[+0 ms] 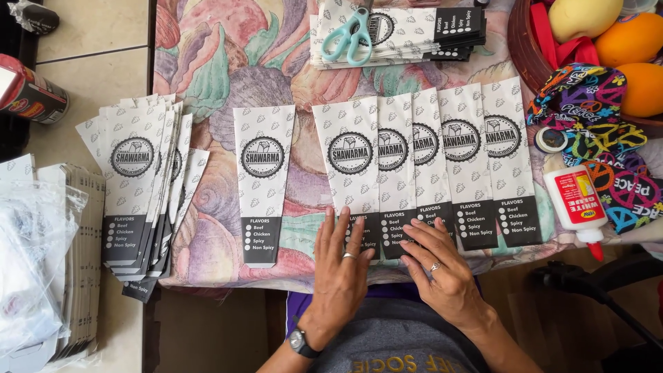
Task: Applying glue to the edges of paper food wraps and folding them to form sleeves.
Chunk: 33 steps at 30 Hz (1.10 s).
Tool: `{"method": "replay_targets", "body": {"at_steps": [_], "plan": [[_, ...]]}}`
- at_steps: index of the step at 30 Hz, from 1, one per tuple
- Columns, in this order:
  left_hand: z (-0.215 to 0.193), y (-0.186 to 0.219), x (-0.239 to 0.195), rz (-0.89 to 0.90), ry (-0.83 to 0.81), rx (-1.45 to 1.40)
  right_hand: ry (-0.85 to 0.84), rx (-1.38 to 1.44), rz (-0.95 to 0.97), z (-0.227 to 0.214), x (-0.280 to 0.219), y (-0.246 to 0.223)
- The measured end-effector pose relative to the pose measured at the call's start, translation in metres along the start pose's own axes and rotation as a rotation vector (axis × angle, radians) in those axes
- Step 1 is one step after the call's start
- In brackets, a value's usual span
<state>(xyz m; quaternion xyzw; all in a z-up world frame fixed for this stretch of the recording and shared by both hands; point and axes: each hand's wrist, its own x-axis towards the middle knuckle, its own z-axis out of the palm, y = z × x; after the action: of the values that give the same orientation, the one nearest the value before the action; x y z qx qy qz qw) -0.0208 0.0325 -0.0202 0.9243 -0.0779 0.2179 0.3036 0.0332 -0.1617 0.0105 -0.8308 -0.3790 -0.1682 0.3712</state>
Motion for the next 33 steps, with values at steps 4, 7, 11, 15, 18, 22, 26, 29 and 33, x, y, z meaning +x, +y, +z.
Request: {"method": "replay_targets", "body": {"at_steps": [4,7,11,15,18,22,26,29,33], "plan": [[-0.033,-0.014,0.001,0.129,0.01,-0.241,0.006,0.066,-0.036,0.002,0.008,-0.007],[-0.039,-0.016,0.0,0.208,-0.018,-0.273,-0.035,0.101,-0.118,0.011,0.013,-0.01],[-0.032,-0.021,-0.004,0.226,0.004,-0.304,-0.12,0.096,-0.204,0.02,0.018,-0.01],[-0.031,-0.022,-0.004,0.205,0.013,-0.324,-0.107,0.102,-0.21,0.022,0.022,-0.01],[-0.033,-0.017,0.001,0.171,0.042,-0.347,-0.098,0.12,-0.159,0.023,0.025,-0.012],[-0.025,-0.012,0.001,0.028,0.061,-0.376,-0.074,0.124,-0.053,0.029,0.023,-0.015],[-0.026,-0.009,0.003,-0.126,0.068,-0.414,-0.061,0.227,0.112,0.03,0.023,-0.015],[-0.03,-0.011,0.003,-0.177,0.003,-0.457,-0.071,0.262,0.157,0.03,0.024,-0.015],[-0.027,-0.007,0.004,-0.155,0.033,-0.39,-0.079,0.231,0.159,0.031,0.023,-0.018]]}}
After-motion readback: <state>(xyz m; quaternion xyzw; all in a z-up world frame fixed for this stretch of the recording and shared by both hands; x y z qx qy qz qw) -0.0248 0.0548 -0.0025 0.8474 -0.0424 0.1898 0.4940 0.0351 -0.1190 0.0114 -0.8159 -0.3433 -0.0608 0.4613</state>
